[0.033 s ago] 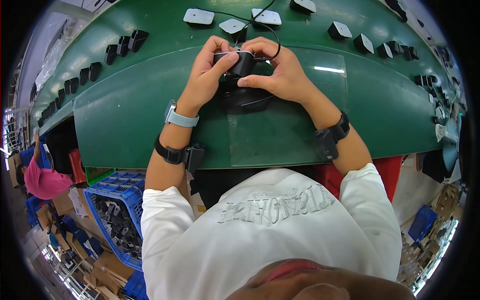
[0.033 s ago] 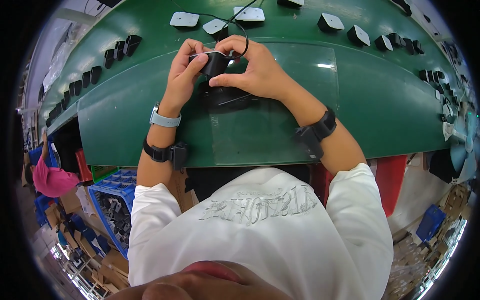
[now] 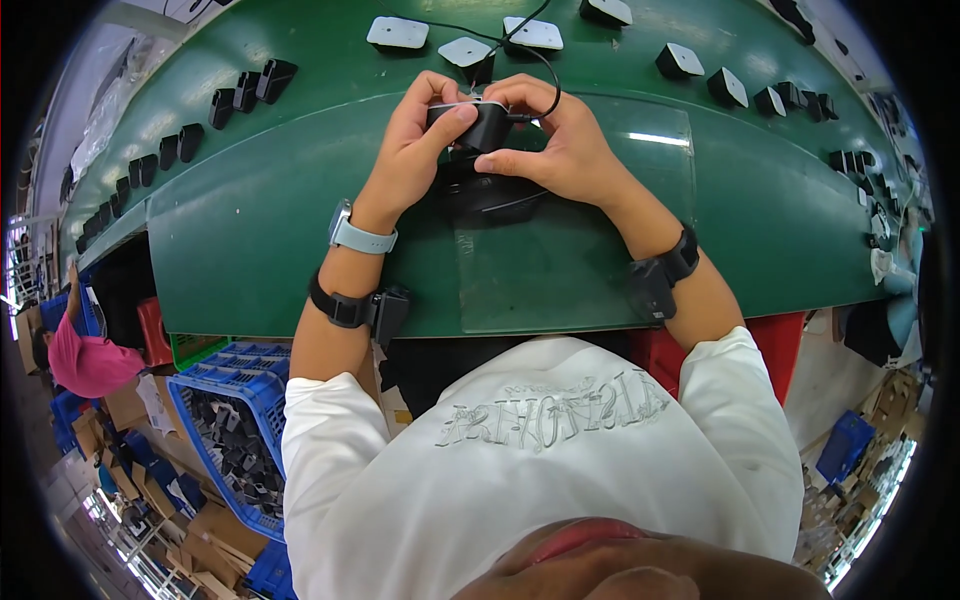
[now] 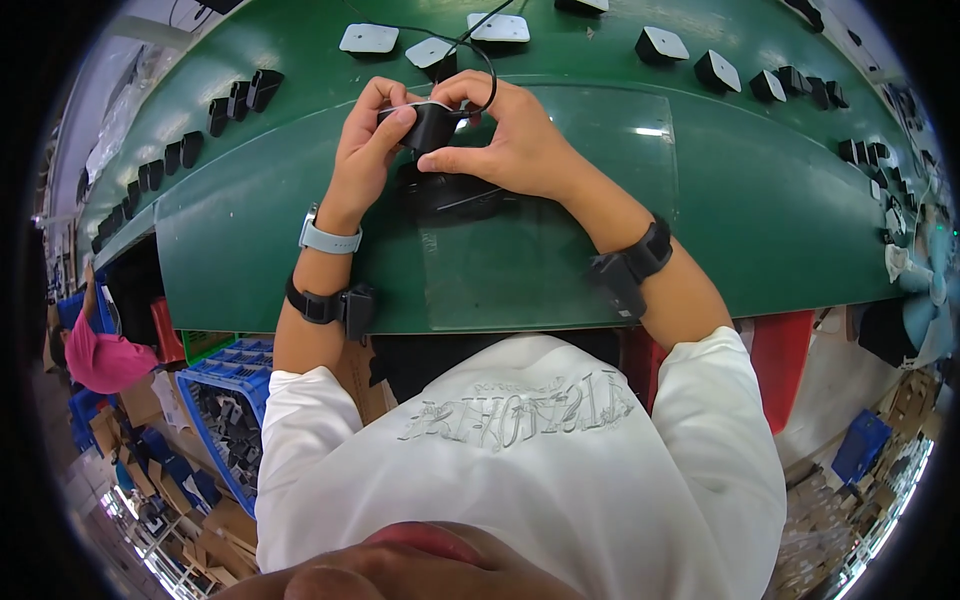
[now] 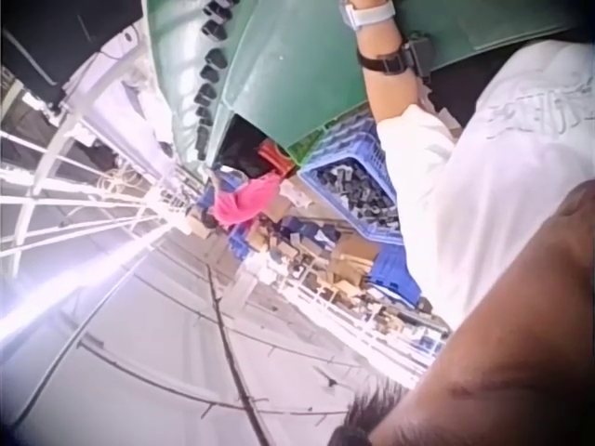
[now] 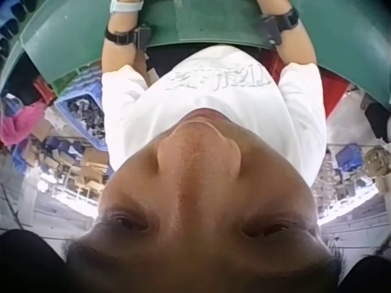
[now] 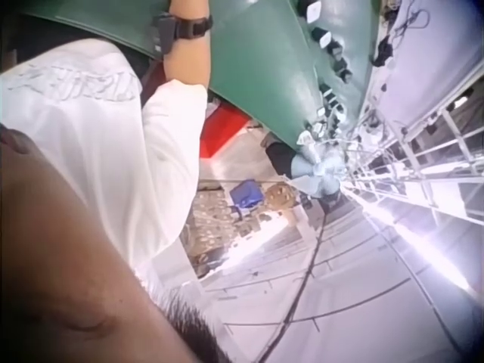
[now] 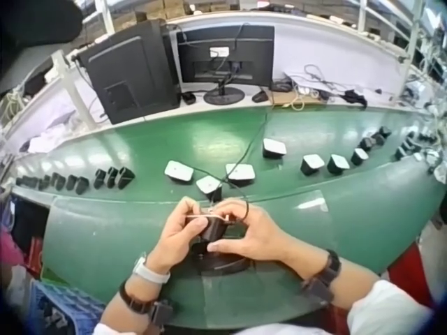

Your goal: The person picks up a mouse and a charging dock, connects them, and then plugs a cable into the dock to test the connection. After checking the lights, they unplug the cable and set the components back down on the table.

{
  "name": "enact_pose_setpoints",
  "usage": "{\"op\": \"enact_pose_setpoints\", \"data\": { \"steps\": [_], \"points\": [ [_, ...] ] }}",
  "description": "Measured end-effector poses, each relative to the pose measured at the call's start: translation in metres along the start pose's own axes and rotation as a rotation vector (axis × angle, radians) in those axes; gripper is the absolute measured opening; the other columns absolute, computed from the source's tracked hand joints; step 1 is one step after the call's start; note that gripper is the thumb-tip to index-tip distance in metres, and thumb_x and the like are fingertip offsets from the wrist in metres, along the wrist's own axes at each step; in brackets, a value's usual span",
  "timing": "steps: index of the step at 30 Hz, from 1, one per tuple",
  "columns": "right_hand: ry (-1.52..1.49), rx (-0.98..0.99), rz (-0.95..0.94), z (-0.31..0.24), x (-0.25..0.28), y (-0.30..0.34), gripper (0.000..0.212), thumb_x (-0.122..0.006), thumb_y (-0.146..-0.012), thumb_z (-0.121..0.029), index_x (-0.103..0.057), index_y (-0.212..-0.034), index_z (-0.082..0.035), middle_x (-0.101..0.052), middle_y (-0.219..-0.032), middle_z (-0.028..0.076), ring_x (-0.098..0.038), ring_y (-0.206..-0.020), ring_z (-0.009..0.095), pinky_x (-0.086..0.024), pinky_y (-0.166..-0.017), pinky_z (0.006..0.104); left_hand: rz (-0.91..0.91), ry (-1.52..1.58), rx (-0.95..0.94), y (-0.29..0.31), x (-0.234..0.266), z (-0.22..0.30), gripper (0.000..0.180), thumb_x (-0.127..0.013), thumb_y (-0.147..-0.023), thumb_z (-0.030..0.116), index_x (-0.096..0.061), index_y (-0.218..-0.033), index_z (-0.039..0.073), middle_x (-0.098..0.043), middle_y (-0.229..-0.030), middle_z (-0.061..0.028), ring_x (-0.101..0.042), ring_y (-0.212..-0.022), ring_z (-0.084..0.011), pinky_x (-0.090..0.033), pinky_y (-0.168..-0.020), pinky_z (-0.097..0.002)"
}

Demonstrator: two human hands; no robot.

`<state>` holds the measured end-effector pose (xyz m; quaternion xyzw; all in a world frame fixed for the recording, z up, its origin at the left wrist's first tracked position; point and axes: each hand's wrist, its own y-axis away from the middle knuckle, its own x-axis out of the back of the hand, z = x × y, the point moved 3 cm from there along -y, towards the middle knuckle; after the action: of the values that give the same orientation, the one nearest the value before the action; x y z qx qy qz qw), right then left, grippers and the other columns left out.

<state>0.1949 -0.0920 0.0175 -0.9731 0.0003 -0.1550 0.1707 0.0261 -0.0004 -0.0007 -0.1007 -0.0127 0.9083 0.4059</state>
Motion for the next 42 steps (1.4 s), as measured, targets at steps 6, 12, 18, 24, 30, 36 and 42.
{"op": "enact_pose_setpoints", "data": {
  "steps": [6,12,18,24,30,36,42],
  "points": [
    [-0.077,-0.044,0.046,0.011,0.001,0.001,0.044,-0.085,-0.081,-0.007,-0.063,-0.118,-0.002,-0.063,-0.120,0.003,-0.061,-0.107,0.015,-0.050,-0.096,0.0307,0.002,0.166,0.083,0.000,-0.001,-0.002,0.024,-0.069,-0.098,0.016,-0.051,-0.113,0.008,-0.058,-0.104,0.0007,-0.054,-0.089,-0.0049,-0.047,-0.079,-0.0211],
    [-0.418,-0.271,0.074,0.022,0.003,0.000,0.043,-0.080,-0.088,-0.009,-0.060,-0.124,0.000,-0.064,-0.119,0.006,-0.064,-0.107,0.013,-0.053,-0.097,0.0292,0.062,-0.401,-0.413,-0.001,-0.011,0.010,0.058,-0.081,-0.078,-0.003,-0.055,-0.130,0.004,-0.062,-0.119,-0.0080,-0.066,-0.104,-0.0171,-0.057,-0.088,-0.0301],
    [-0.542,-0.330,0.008,0.025,0.002,-0.001,0.043,-0.079,-0.090,-0.010,-0.058,-0.126,-0.001,-0.067,-0.114,0.006,-0.065,-0.105,0.013,-0.054,-0.096,0.0302,0.114,-0.550,-0.463,-0.002,-0.009,0.014,0.053,-0.081,-0.073,-0.004,-0.065,-0.122,0.006,-0.065,-0.117,-0.0089,-0.067,-0.099,-0.0172,-0.059,-0.082,-0.0287],
    [-0.555,-0.341,0.050,0.027,-0.001,0.000,0.042,-0.078,-0.091,-0.009,-0.057,-0.126,-0.001,-0.067,-0.116,0.006,-0.065,-0.107,0.014,-0.054,-0.098,0.0305,0.147,-0.640,-0.531,-0.001,-0.004,0.014,0.053,-0.083,-0.069,-0.001,-0.067,-0.119,0.007,-0.067,-0.115,-0.0086,-0.068,-0.097,-0.0189,-0.058,-0.077,-0.0289],
    [-0.582,-0.316,0.018,0.025,0.000,-0.001,0.041,-0.078,-0.090,-0.009,-0.058,-0.125,-0.002,-0.066,-0.116,0.005,-0.064,-0.109,0.014,-0.052,-0.100,0.0303,0.140,-0.656,-0.596,-0.002,-0.003,0.016,0.054,-0.084,-0.067,-0.001,-0.069,-0.118,0.008,-0.068,-0.113,-0.0105,-0.069,-0.095,-0.0225,-0.058,-0.076,-0.0301],
    [-0.563,-0.341,-0.034,0.027,0.001,-0.001,0.041,-0.078,-0.090,-0.009,-0.058,-0.126,-0.003,-0.066,-0.118,0.004,-0.063,-0.111,0.014,-0.051,-0.099,0.0296,0.148,-0.681,-0.613,-0.002,-0.004,0.018,0.054,-0.084,-0.066,-0.001,-0.069,-0.117,0.007,-0.069,-0.110,-0.0118,-0.070,-0.096,-0.0253,-0.059,-0.079,-0.0321],
    [-0.542,-0.313,-0.047,0.023,0.000,0.000,0.043,-0.077,-0.090,-0.006,-0.058,-0.128,-0.003,-0.065,-0.120,0.004,-0.062,-0.109,0.013,-0.052,-0.096,0.0295,0.169,-0.713,-0.642,-0.001,-0.004,0.018,0.054,-0.085,-0.063,-0.003,-0.069,-0.114,0.007,-0.070,-0.112,-0.0124,-0.071,-0.099,-0.0272,-0.059,-0.082,-0.0342]
  ]
}}
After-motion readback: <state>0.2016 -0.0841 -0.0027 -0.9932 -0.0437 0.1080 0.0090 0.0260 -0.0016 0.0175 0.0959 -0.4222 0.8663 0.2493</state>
